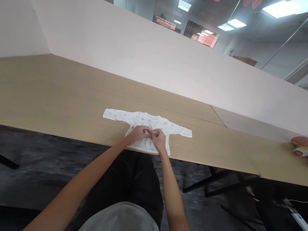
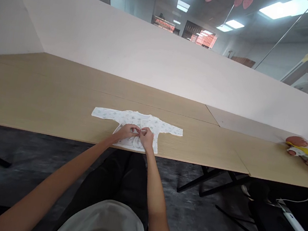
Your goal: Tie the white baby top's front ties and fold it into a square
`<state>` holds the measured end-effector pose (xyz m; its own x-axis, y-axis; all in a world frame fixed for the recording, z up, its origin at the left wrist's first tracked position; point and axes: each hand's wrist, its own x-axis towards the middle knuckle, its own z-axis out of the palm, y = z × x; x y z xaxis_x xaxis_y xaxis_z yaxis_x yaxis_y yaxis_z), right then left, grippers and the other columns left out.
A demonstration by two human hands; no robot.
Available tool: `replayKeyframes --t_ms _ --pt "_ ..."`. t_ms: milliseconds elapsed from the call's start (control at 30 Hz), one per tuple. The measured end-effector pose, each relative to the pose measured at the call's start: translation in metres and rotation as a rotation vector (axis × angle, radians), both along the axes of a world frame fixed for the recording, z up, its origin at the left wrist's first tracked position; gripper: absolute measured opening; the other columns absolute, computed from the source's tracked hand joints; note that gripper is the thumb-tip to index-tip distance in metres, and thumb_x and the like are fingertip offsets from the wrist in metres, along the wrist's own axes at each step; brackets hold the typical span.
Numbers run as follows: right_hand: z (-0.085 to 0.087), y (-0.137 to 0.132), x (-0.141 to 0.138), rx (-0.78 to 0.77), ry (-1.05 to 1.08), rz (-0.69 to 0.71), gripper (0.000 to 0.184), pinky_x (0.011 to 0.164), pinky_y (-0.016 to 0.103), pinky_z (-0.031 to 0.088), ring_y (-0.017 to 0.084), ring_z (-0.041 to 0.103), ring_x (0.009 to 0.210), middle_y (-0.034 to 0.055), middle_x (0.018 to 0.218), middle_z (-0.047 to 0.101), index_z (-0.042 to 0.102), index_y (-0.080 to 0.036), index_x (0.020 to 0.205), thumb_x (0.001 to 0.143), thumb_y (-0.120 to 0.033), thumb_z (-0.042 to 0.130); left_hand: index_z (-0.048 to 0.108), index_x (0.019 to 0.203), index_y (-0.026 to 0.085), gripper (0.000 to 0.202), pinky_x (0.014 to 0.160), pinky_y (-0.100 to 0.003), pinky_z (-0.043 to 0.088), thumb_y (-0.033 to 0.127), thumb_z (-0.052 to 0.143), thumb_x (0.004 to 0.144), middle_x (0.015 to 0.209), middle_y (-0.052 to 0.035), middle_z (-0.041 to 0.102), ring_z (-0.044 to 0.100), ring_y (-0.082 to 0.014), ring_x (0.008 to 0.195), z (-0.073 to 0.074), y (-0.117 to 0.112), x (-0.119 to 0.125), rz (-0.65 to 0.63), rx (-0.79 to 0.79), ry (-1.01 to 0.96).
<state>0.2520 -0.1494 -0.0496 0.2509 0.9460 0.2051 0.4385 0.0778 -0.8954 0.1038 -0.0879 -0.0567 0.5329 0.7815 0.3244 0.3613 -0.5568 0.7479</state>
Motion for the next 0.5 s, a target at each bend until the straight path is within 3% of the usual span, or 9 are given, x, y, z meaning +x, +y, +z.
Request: replayKeyframes --t_ms 133,500 --pt "0.000 0.000 0.001 -0.008 0.025 -0.009 0.013 0.070 0.028 0.050 0.017 0.065 0.067 -0.0041 0.061 0.063 0.055 -0.022 0.082 0.070 -0.018 0.054 0.074 0.095 0.020 0.027 0.080 -0.027 0.050 0.032 0.064 0.073 0.099 -0.0048 0.074 0.065 -0.0178 0.084 0.004 -0.004 -0.001 -0.019 -0.031 -0.027" --pt "-0.011 0.002 0.013 -0.029 0.043 -0.040 0.027 0.059 0.026 0.049 0.016 0.059 0.062 -0.0040 0.064 0.059 0.058 -0.020 0.088 0.062 -0.023 0.051 0.074 0.092 0.019 0.026 0.083 -0.029 0.051 0.025 0.057 0.073 0.094 -0.0046 0.075 0.067 -0.0177 0.085 -0.002 0.001 0.001 0.028 -0.004 0.022"
